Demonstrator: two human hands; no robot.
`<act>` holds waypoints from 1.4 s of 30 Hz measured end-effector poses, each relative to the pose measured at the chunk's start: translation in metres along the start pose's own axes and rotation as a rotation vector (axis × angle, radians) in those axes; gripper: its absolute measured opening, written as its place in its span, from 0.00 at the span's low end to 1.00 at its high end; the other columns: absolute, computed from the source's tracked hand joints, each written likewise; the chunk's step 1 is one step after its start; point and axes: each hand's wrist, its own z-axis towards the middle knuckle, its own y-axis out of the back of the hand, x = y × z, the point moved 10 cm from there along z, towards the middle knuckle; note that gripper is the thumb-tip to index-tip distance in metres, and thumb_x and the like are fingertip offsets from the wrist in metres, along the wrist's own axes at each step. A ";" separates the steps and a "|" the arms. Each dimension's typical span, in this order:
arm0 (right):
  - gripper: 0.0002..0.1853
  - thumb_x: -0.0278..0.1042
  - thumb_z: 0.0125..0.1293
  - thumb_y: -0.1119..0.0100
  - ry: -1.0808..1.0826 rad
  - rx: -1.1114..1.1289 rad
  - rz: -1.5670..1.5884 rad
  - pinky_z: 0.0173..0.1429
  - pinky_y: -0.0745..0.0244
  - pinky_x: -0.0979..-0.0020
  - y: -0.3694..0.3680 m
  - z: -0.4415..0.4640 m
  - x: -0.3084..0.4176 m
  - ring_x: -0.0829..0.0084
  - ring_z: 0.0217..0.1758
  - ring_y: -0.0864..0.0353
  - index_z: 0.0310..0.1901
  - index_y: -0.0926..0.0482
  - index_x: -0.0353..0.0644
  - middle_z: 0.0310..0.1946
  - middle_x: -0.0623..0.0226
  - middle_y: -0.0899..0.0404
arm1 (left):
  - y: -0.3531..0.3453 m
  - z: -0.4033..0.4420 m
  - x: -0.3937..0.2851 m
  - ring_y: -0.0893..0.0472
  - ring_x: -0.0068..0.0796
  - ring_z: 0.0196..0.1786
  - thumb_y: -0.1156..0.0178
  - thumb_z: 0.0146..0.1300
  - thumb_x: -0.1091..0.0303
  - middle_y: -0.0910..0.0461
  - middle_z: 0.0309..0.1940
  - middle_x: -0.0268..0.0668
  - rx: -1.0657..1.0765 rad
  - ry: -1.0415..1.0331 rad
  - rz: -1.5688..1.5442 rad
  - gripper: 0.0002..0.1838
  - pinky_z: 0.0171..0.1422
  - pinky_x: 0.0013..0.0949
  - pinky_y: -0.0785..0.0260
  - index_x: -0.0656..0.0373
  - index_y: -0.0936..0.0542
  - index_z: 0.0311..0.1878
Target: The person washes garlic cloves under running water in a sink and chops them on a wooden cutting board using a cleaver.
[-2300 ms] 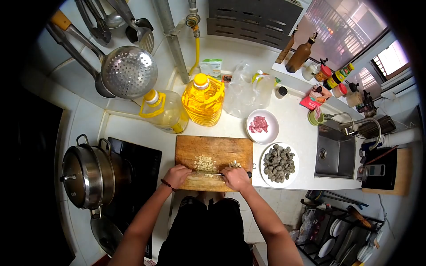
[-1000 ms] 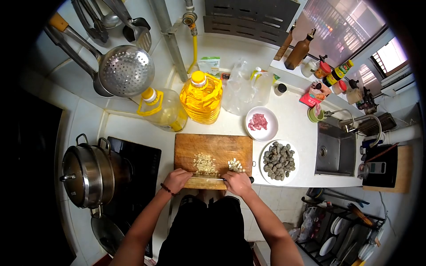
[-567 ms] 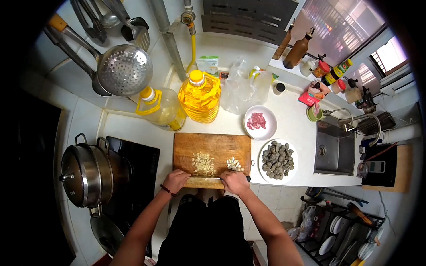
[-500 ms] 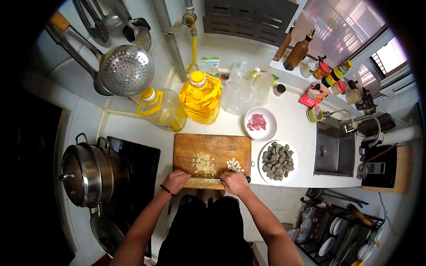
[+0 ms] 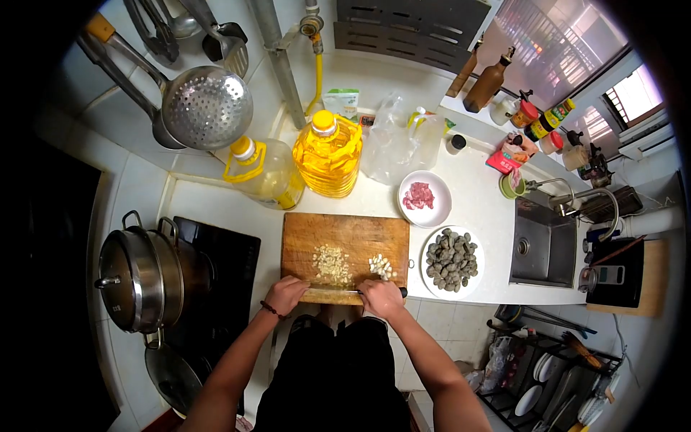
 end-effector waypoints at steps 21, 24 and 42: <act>0.12 0.37 0.63 0.38 -0.054 0.028 0.030 0.47 0.17 0.55 0.021 0.011 -0.002 0.57 0.44 0.12 0.47 0.15 0.46 0.40 0.65 0.13 | 0.011 0.024 -0.003 0.14 0.44 0.39 0.29 0.60 0.78 0.13 0.34 0.44 0.029 -0.034 0.056 0.07 0.45 0.41 0.19 0.66 0.11 0.42; 0.12 0.37 0.63 0.38 -0.049 0.038 0.014 0.47 0.17 0.55 0.016 0.014 -0.004 0.58 0.44 0.12 0.47 0.14 0.47 0.40 0.66 0.13 | 0.010 0.025 0.000 0.14 0.44 0.40 0.29 0.60 0.78 0.13 0.35 0.44 0.047 -0.015 0.042 0.07 0.45 0.41 0.19 0.66 0.11 0.42; 0.10 0.40 0.66 0.36 -0.034 0.025 -0.052 0.39 0.18 0.56 0.018 0.031 -0.005 0.58 0.40 0.12 0.45 0.14 0.48 0.37 0.65 0.13 | 0.005 0.031 0.020 0.14 0.44 0.40 0.29 0.59 0.79 0.12 0.35 0.45 0.045 -0.001 0.028 0.07 0.46 0.42 0.19 0.66 0.11 0.41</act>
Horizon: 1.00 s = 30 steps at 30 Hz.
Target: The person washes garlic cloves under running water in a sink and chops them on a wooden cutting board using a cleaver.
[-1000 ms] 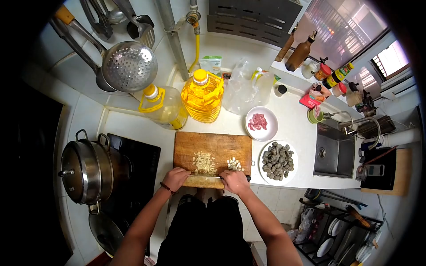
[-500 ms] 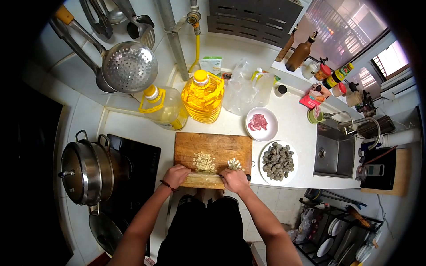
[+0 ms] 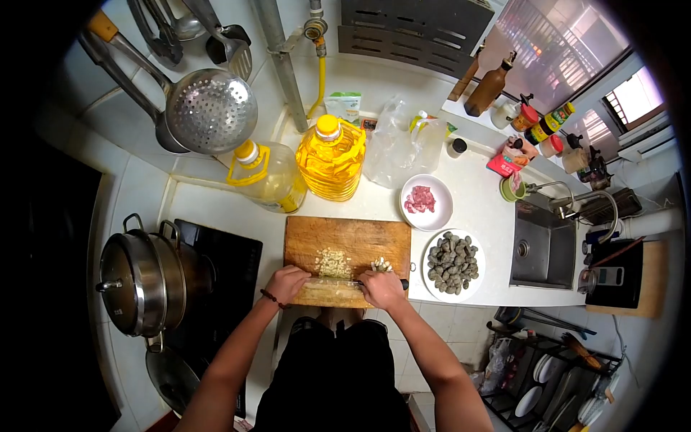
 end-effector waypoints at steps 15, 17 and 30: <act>0.11 0.38 0.65 0.38 -0.011 0.006 0.034 0.43 0.18 0.54 0.010 0.009 -0.005 0.56 0.44 0.12 0.46 0.14 0.47 0.39 0.64 0.13 | 0.005 0.013 0.005 0.13 0.44 0.41 0.29 0.59 0.78 0.12 0.36 0.45 0.017 -0.018 0.001 0.07 0.48 0.42 0.18 0.65 0.11 0.41; 0.11 0.38 0.65 0.39 -0.021 0.021 0.044 0.44 0.17 0.53 0.015 0.012 -0.006 0.56 0.44 0.12 0.47 0.14 0.47 0.40 0.63 0.13 | 0.012 0.018 0.000 0.13 0.44 0.41 0.29 0.59 0.78 0.12 0.36 0.45 0.008 -0.020 -0.007 0.07 0.48 0.42 0.19 0.65 0.11 0.41; 0.12 0.39 0.66 0.40 -0.009 0.025 0.064 0.43 0.18 0.50 0.015 0.022 -0.012 0.53 0.43 0.12 0.48 0.16 0.47 0.41 0.63 0.13 | 0.018 0.028 0.000 0.13 0.45 0.42 0.30 0.60 0.79 0.13 0.36 0.45 0.012 -0.007 -0.011 0.08 0.48 0.42 0.19 0.65 0.11 0.43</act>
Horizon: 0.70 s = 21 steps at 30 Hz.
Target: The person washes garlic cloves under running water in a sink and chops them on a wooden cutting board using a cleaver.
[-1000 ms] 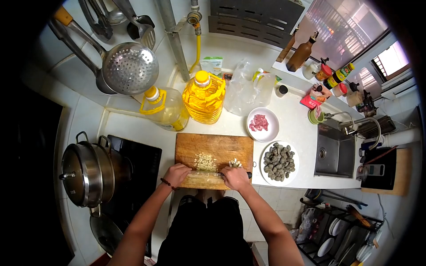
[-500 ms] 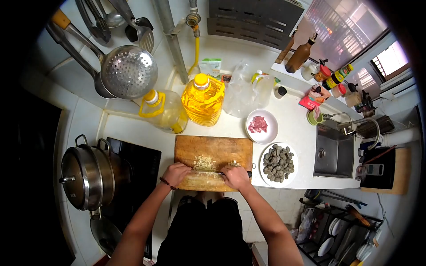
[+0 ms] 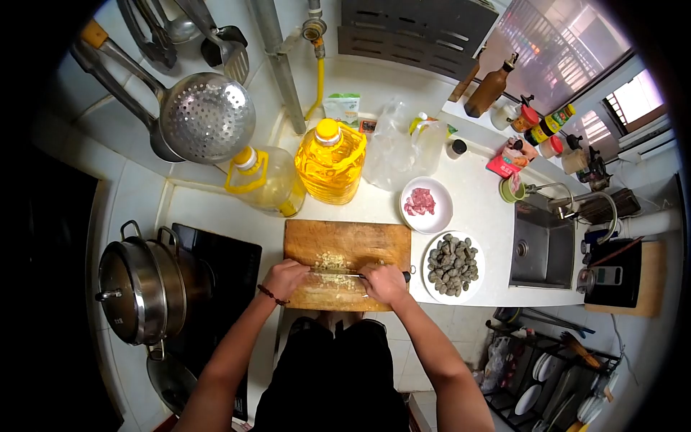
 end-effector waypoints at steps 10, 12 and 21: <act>0.10 0.39 0.67 0.38 -0.027 0.009 -0.040 0.43 0.19 0.53 -0.007 0.006 -0.005 0.55 0.44 0.12 0.46 0.14 0.48 0.40 0.64 0.13 | -0.010 0.003 0.016 0.13 0.44 0.42 0.29 0.60 0.77 0.13 0.36 0.44 0.019 -0.004 0.001 0.07 0.48 0.42 0.19 0.64 0.11 0.41; 0.10 0.39 0.66 0.38 -0.014 -0.020 -0.025 0.43 0.19 0.53 -0.003 0.007 -0.004 0.55 0.43 0.13 0.45 0.14 0.48 0.39 0.64 0.13 | -0.005 0.007 0.010 0.13 0.44 0.42 0.29 0.60 0.76 0.13 0.36 0.44 0.023 0.005 0.011 0.06 0.47 0.41 0.19 0.63 0.10 0.42; 0.09 0.39 0.66 0.38 0.022 0.009 -0.045 0.40 0.19 0.53 -0.004 0.011 0.005 0.54 0.41 0.13 0.43 0.16 0.46 0.38 0.63 0.14 | -0.010 -0.007 0.023 0.13 0.46 0.41 0.29 0.61 0.76 0.13 0.36 0.45 0.015 0.065 -0.019 0.08 0.48 0.43 0.19 0.62 0.10 0.43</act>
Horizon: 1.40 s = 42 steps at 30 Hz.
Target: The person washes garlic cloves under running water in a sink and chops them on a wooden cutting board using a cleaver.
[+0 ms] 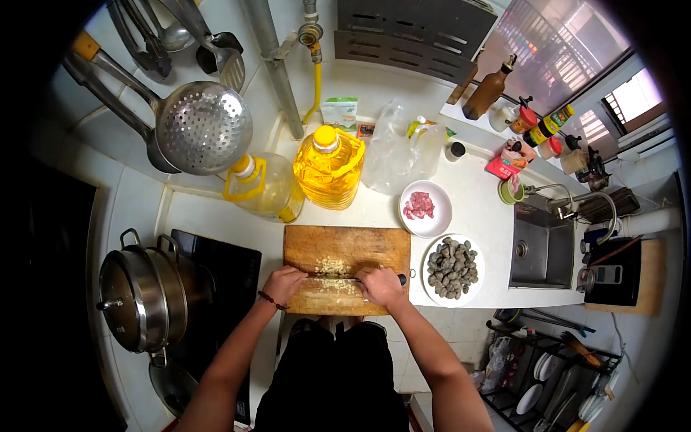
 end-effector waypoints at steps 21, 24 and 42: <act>0.14 0.37 0.63 0.40 -0.001 0.003 0.046 0.45 0.18 0.49 0.006 0.013 -0.010 0.52 0.43 0.12 0.48 0.15 0.47 0.42 0.62 0.13 | 0.010 0.018 -0.002 0.13 0.47 0.42 0.30 0.61 0.77 0.13 0.37 0.46 0.023 -0.020 0.040 0.08 0.48 0.43 0.18 0.65 0.11 0.43; 0.13 0.37 0.62 0.40 -0.021 0.065 -0.010 0.44 0.18 0.49 -0.002 0.014 -0.011 0.53 0.42 0.12 0.47 0.16 0.47 0.41 0.62 0.13 | 0.001 0.011 0.010 0.13 0.47 0.42 0.30 0.61 0.78 0.13 0.37 0.46 -0.001 0.014 -0.004 0.07 0.48 0.43 0.19 0.65 0.11 0.43; 0.11 0.37 0.62 0.41 -0.052 0.016 0.001 0.44 0.18 0.48 0.020 0.023 -0.019 0.51 0.41 0.12 0.44 0.17 0.48 0.40 0.61 0.13 | 0.017 0.038 0.000 0.13 0.45 0.41 0.31 0.61 0.77 0.13 0.36 0.44 0.001 -0.034 0.010 0.08 0.48 0.41 0.19 0.63 0.11 0.44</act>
